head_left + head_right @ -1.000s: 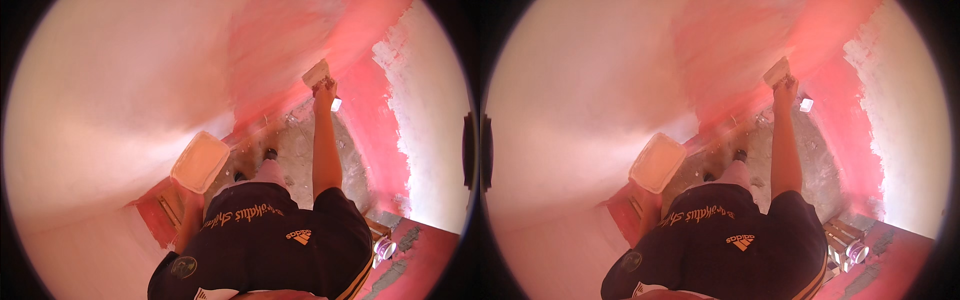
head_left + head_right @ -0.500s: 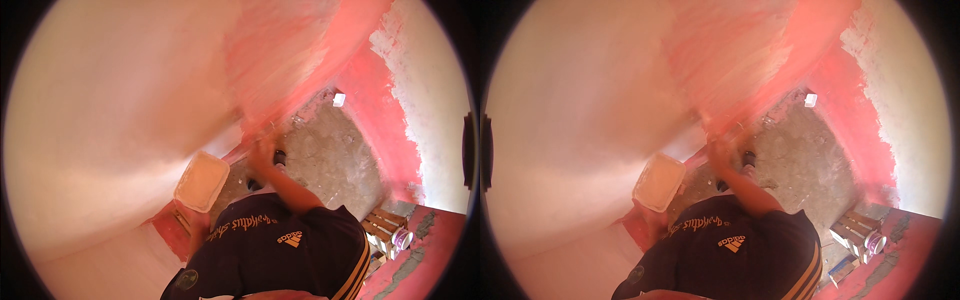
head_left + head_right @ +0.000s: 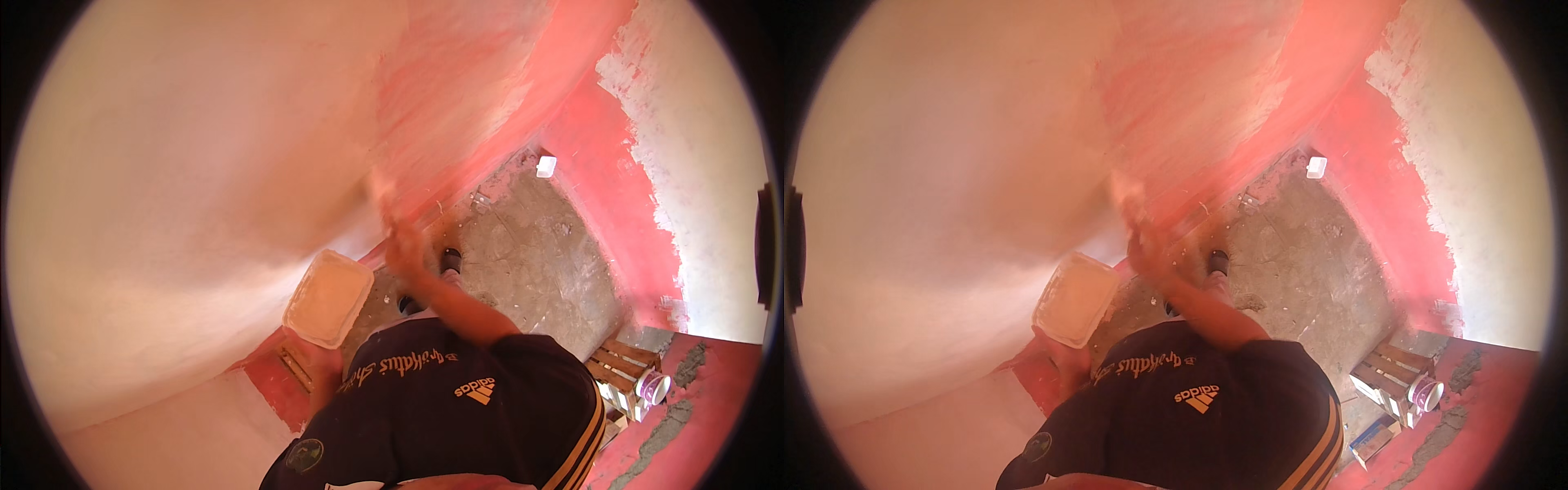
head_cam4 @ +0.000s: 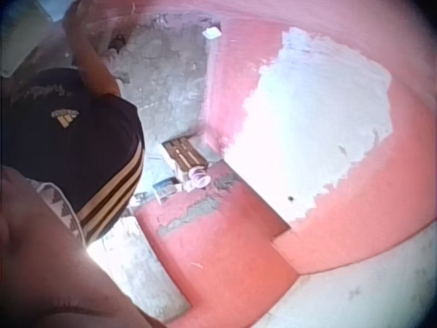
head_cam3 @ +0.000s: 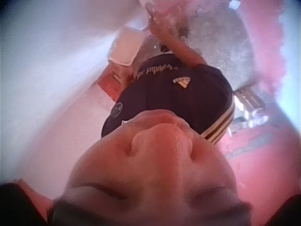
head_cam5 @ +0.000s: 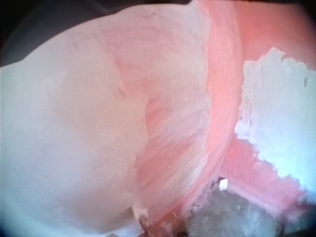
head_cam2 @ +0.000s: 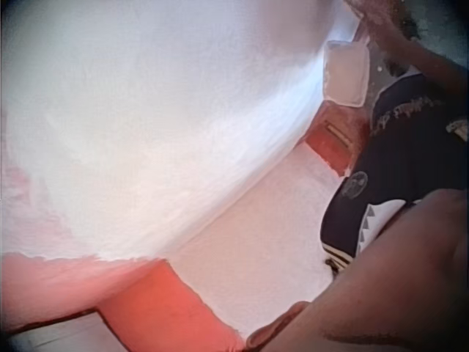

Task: The person applies a white substance from a container onto a red-painted wall using a plastering tool, smoothing it over the surface in multiple strokes.

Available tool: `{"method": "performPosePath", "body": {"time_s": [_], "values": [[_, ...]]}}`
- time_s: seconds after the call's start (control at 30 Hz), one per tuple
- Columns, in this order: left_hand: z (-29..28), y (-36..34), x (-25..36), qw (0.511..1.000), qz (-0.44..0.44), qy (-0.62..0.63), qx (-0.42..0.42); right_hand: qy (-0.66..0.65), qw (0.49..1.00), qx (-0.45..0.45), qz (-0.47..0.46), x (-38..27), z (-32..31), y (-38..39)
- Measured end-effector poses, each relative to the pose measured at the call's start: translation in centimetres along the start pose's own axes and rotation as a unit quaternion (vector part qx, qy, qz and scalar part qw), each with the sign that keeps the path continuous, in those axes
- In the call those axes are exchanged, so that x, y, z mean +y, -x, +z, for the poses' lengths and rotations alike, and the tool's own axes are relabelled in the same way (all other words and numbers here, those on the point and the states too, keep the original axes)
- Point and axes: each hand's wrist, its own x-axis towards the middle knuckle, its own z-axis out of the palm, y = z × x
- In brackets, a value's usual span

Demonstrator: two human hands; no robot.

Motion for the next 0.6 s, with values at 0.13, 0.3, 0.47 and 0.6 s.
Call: {"method": "performPosePath", "body": {"time_s": [0.13,0.3,0.47,0.6], "values": [[-1.1,-0.4,0.3,0.962,0.168,-0.213,-0.033,0.025,0.997,0.032,0.069,3.3,-3.5,1.5],[-0.8,-0.4,0.5,0.986,0.114,-0.124,-0.01,-0.063,0.937,0.286,0.189,11.2,-17.0,-23.5],[0.4,-0.4,0.4,0.999,0.039,-0.014,0.017,0.148,0.949,0.27,0.07,12.8,-12.8,-24.2],[-0.4,-0.1,0.7,0.997,0.058,-0.025,0.048,-0.074,0.994,0.016,0.076,0.9,-1.0,-4.1]]}}
